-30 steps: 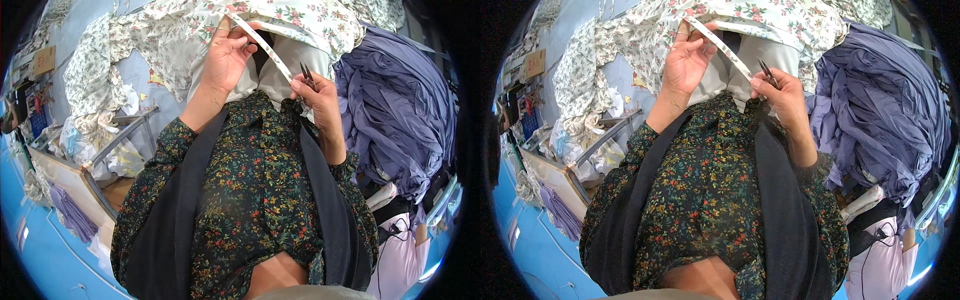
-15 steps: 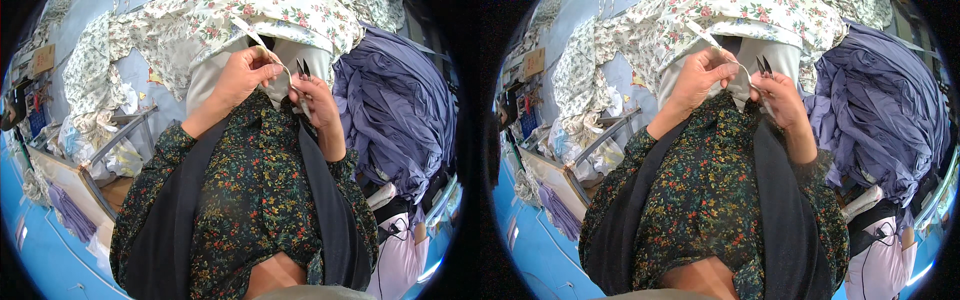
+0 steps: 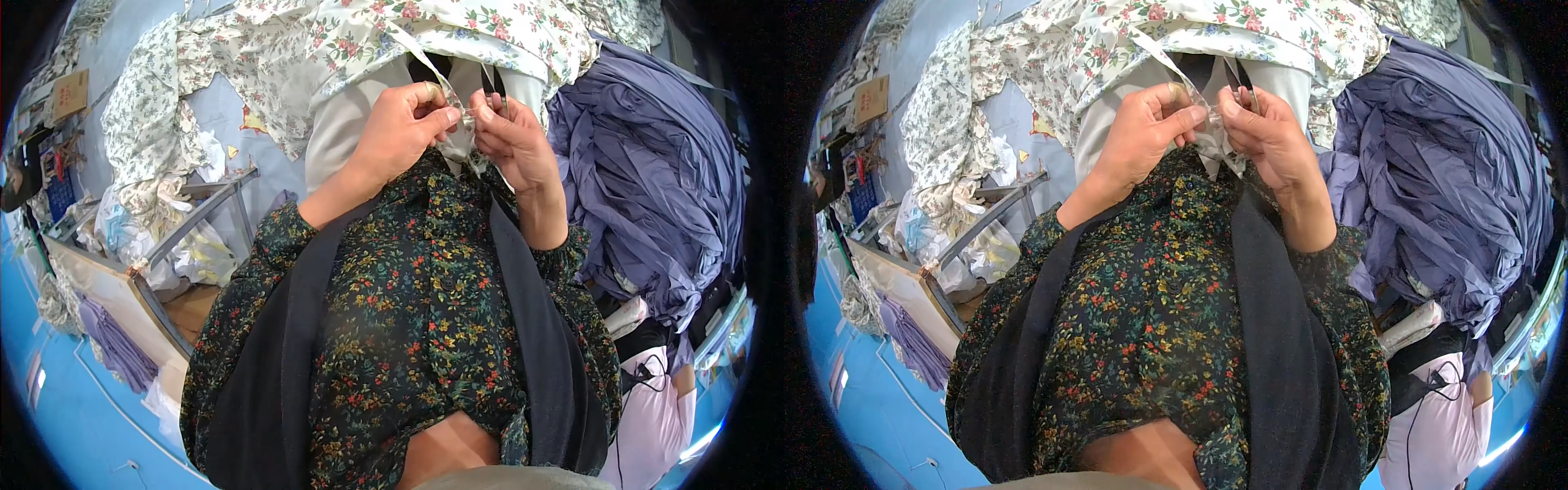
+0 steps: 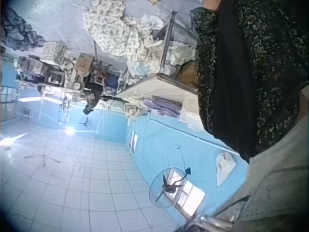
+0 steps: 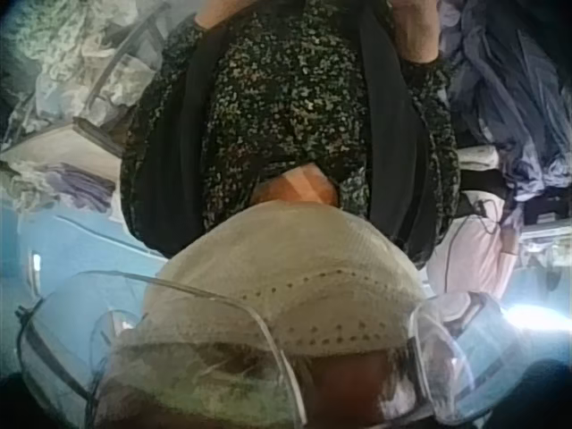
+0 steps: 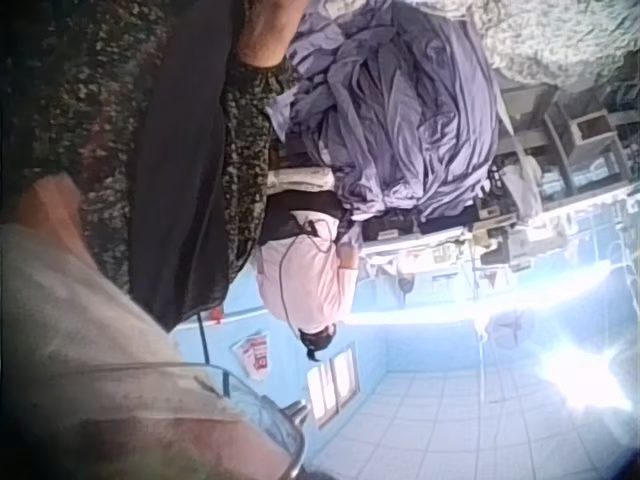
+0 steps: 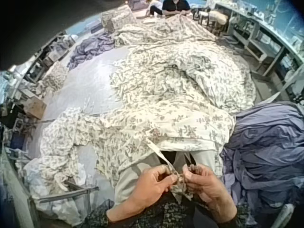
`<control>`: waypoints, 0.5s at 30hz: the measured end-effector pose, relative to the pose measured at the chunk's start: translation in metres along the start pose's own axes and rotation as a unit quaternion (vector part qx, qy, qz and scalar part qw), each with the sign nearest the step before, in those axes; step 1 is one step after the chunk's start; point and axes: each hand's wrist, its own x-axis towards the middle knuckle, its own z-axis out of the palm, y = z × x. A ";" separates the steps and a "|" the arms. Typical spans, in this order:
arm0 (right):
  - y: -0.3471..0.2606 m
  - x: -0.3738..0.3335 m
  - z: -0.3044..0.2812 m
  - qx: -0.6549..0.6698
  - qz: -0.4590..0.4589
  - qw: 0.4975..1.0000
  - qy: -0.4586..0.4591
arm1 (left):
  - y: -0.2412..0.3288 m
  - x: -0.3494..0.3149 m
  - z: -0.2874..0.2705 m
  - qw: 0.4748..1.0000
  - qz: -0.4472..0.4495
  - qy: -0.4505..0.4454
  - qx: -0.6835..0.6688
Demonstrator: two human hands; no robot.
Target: The person trims loose threads from floral fabric pieces using thread snips, shakes and turns the fabric over, and cuts remaining threads.
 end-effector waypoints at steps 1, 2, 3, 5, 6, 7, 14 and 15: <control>0.000 0.002 0.000 0.043 0.001 0.999 -0.031 | 0.003 0.000 0.001 1.000 -0.001 -0.002 0.000; 0.000 0.002 0.001 0.043 0.001 0.999 -0.030 | 0.006 -0.001 0.001 1.000 -0.003 0.004 -0.008; -0.001 0.000 0.004 0.098 0.010 0.995 -0.029 | 0.008 -0.001 0.002 1.000 -0.005 0.010 -0.015; -0.001 -0.002 0.006 0.151 0.020 0.988 -0.028 | 0.011 -0.002 0.003 1.000 -0.005 0.010 -0.023; -0.001 -0.004 0.006 0.175 0.013 0.984 -0.038 | 0.013 -0.003 0.004 0.999 -0.004 0.010 -0.030; 0.001 -0.005 0.005 0.199 0.006 0.979 -0.047 | 0.015 -0.004 0.005 0.999 -0.005 0.009 -0.030; 0.003 -0.005 0.009 0.151 -0.040 0.988 -0.010 | 0.014 -0.004 0.008 0.998 -0.014 0.013 -0.057; 0.003 -0.004 0.003 0.084 -0.051 0.995 -0.011 | 0.013 -0.004 0.008 0.998 -0.015 0.020 -0.058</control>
